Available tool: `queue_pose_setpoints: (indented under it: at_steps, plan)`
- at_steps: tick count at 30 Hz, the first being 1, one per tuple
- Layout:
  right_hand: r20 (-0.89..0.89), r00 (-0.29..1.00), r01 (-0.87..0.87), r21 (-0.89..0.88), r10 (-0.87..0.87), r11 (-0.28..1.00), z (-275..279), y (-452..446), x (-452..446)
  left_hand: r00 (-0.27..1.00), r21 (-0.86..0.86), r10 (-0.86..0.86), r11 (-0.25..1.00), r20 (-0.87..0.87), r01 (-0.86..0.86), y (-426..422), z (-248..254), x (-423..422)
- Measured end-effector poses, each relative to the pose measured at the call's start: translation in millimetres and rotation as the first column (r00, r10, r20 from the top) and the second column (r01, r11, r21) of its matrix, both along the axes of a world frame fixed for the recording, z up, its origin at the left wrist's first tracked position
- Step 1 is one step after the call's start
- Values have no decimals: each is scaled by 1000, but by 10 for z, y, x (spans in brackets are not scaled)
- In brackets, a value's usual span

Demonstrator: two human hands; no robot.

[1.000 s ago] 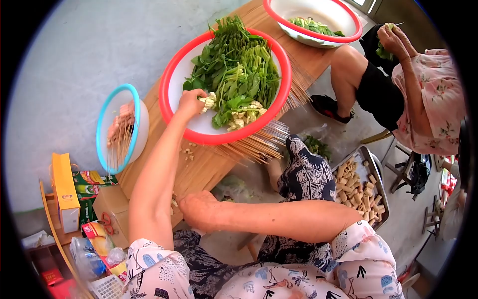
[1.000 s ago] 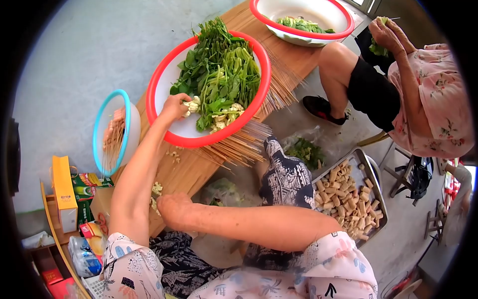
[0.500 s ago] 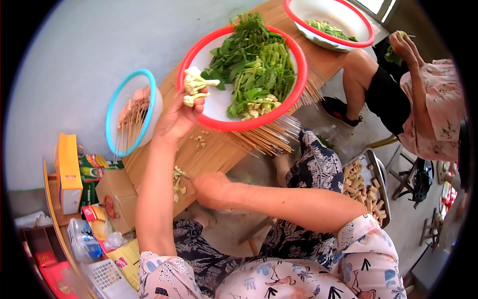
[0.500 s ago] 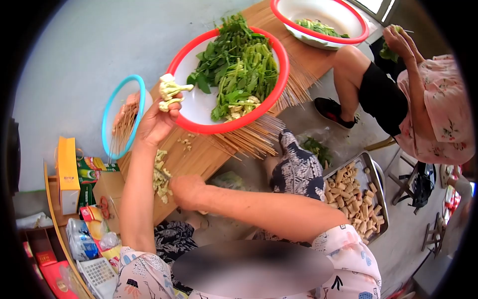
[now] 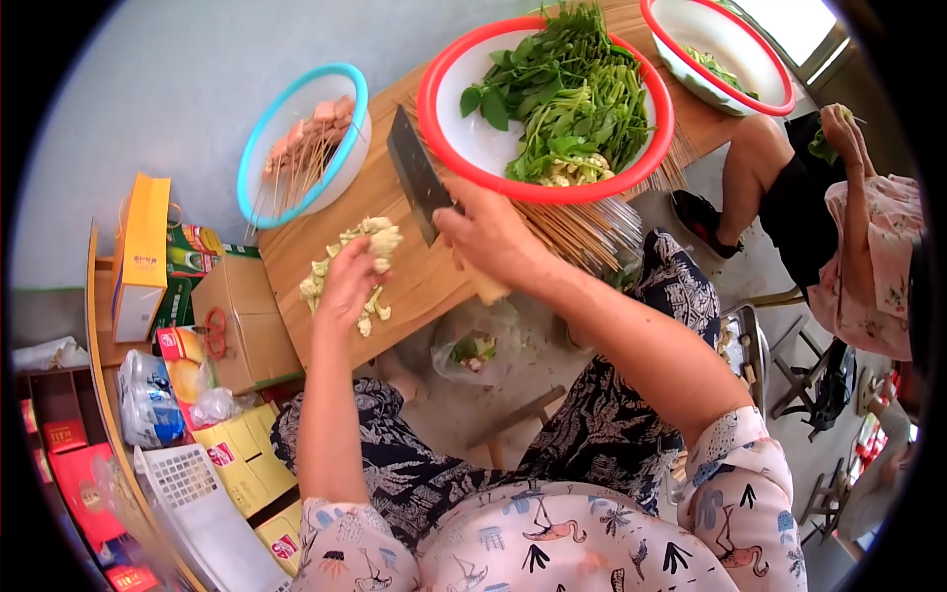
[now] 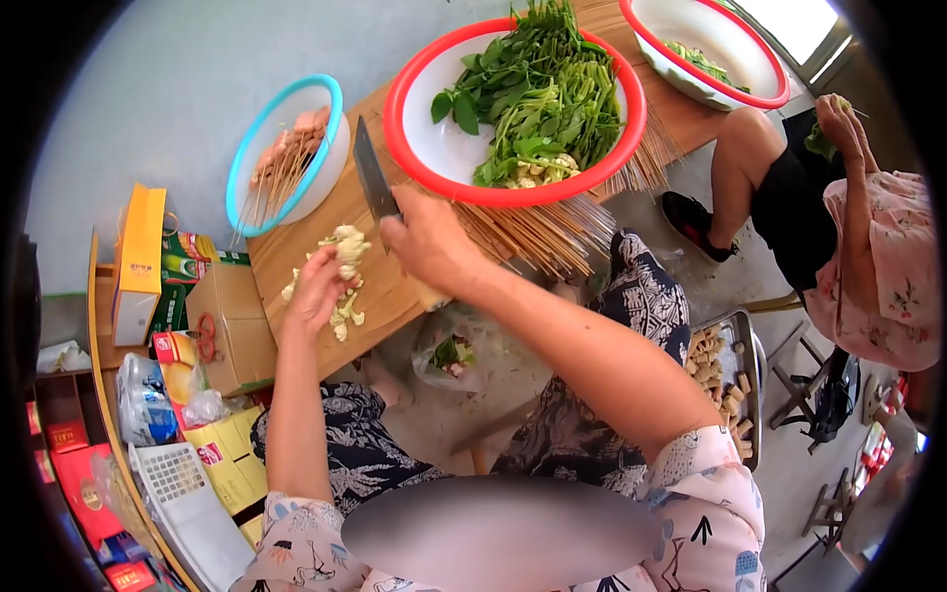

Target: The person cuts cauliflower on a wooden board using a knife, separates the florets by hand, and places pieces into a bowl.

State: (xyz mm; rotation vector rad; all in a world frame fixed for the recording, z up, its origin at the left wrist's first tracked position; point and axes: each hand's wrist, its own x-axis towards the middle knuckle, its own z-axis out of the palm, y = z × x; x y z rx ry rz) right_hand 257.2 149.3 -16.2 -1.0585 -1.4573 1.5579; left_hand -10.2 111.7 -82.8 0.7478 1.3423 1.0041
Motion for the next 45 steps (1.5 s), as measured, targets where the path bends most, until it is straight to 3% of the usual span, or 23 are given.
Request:
queue_pose_setpoints:
  at_steps: [2, 3, 5, 6, 8, 9, 11, 13, 15, 18, 21, 22, 24, 26, 28, 30, 31, 33, 36, 38, 40, 41, 45]
  plan:
    - [-5, 1000, 16, 39, -15, 999, 29, 35, 9, 950, -25, -35, 999, -311, 29, 120, -207, 180]
    - [-20, 1000, 21, 5, -21, 1000, 43, 47, 6, 951, -26, -32, 999, -307, 26, 199, -435, 125]
    - [-34, 999, 24, -27, -25, 999, 41, 83, -2, 861, 106, -133, 972, -490, 211, 310, -919, -3]
    - [-16, 1000, 22, -2, -22, 1000, 6, 102, -12, 862, 106, -132, 972, -489, 210, 304, -927, -3]
    - [19, 1000, 18, 47, -18, 999, -65, 122, -28, 690, 220, -84, 914, -719, 341, 288, -944, -7]
    - [16, 1000, 18, 43, -19, 999, -83, 117, -36, 666, 229, -63, 911, -744, 342, 242, -739, 40]
    - [43, 999, 22, 64, -25, 998, -101, 116, -64, 640, 170, 60, 979, -766, 112, 108, -147, 214]
    - [49, 999, 17, 62, -20, 998, -155, 108, -115, 643, 478, 365, 878, -674, 3, 87, 149, 109]
    - [103, 995, -21, 82, 12, 996, -186, 81, -121, 675, 578, 472, 812, -566, -84, 100, 715, 291]
    - [208, 977, -62, 19, 56, 998, -55, -18, -163, 799, 663, 314, 737, -513, 136, 297, 1234, 763]
    - [222, 967, -127, 5, 123, 992, -100, -98, -276, 850, 595, -27, 703, -526, 390, 702, 1280, 1405]
    - [229, 962, -156, 23, 147, 987, -107, -122, -288, 765, 554, -58, 655, -642, 514, 827, 1269, 1642]
    - [252, 952, -176, -11, 173, 984, -128, -150, -327, 776, 497, -273, 637, -569, 589, 1138, 1011, 2012]
    - [398, 906, -314, 396, 147, 863, -371, -94, -470, 649, 307, -518, 598, -557, 741, 1408, 761, 2265]
    - [330, 903, -345, 179, 274, 921, -192, -60, -313, 549, 91, -675, 588, -492, 804, 1548, 552, 2385]
    - [563, 803, -453, 368, 192, 812, -338, 30, -409, 272, -22, -515, 494, -813, 869, 1633, 451, 2388]
    - [562, 805, -447, 368, 188, 815, -365, 32, -429, 195, 10, -364, 455, -911, 891, 1676, 392, 2367]
    - [341, 926, -216, 126, 162, 968, -398, -38, -483, 204, 37, -320, 459, -925, 887, 1713, 312, 2337]
    - [157, 979, -158, 210, 127, 965, -542, -158, -609, 196, 62, -283, 422, -939, 905, 1768, 213, 2300]
    - [203, 960, -222, 134, 193, 966, -562, -224, -655, -3, -50, -144, 320, -990, 946, 1759, 150, 2295]
    - [106, 984, -173, 421, 141, 890, -742, -313, -805, -21, -68, -148, 315, -989, 947, 1726, 119, 2326]
    - [17, 993, -115, 389, 117, 914, -784, -371, -838, -12, -49, -115, 327, -993, 944, 1704, 104, 2351]
    - [65, 981, -195, 291, 185, 937, -690, -414, -747, -38, -53, -50, 349, -998, 935, 1760, 60, 2384]
